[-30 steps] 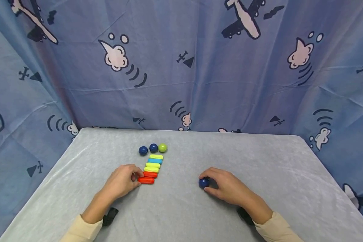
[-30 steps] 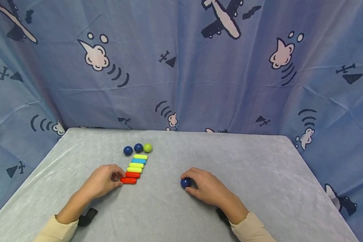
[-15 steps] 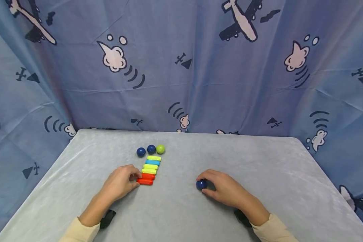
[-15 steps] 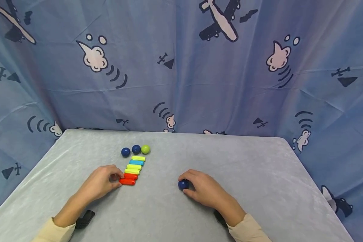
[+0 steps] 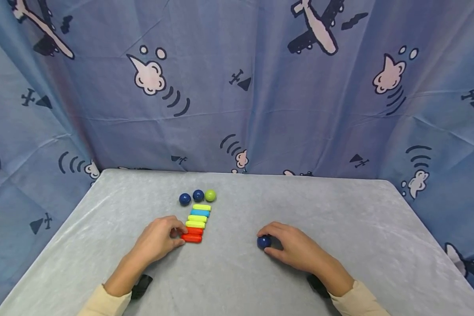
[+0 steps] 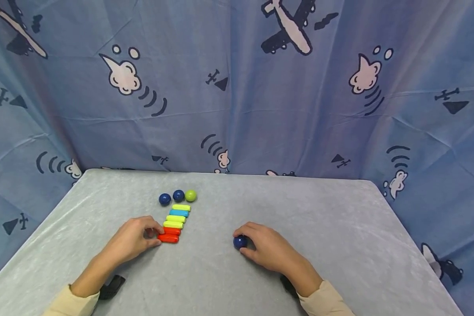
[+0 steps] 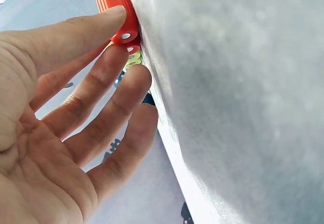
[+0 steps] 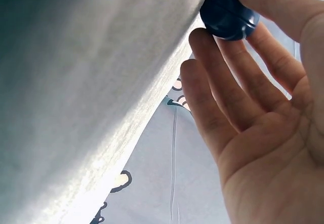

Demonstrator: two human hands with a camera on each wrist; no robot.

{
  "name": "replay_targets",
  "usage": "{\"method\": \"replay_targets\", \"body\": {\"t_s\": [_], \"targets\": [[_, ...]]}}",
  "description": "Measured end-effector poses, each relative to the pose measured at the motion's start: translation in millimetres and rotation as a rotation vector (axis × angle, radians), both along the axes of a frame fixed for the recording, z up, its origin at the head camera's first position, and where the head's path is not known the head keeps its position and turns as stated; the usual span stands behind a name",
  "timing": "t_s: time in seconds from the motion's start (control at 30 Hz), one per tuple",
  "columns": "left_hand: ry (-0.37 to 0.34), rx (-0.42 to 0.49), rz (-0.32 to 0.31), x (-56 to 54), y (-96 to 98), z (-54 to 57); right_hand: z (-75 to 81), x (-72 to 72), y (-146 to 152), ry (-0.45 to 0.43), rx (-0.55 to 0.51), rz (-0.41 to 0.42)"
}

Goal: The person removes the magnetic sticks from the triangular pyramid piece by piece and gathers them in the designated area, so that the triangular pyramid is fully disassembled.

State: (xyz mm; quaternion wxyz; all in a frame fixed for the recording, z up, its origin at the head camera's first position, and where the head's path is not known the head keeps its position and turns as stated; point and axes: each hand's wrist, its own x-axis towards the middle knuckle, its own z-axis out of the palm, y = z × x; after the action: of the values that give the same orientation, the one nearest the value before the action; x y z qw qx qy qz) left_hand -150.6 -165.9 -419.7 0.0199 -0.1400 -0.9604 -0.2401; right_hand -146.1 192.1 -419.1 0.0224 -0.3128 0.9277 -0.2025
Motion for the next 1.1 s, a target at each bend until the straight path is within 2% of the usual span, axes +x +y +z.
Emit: {"method": "replay_targets", "body": {"t_s": [0.53, 0.73, 1.1], "targets": [[0.007, -0.025, 0.019, 1.2, 0.1, -0.9, 0.2, 0.7, -0.1, -0.006, 0.001, -0.004], [0.015, -0.026, 0.006, -0.3, -0.2, -0.7, -0.2, 1.3, -1.0, 0.015, -0.006, -0.017], [0.028, -0.037, 0.004, 1.8, 0.2, 0.2, 3.5, -6.2, -8.5, 0.04, 0.044, 0.038]]}}
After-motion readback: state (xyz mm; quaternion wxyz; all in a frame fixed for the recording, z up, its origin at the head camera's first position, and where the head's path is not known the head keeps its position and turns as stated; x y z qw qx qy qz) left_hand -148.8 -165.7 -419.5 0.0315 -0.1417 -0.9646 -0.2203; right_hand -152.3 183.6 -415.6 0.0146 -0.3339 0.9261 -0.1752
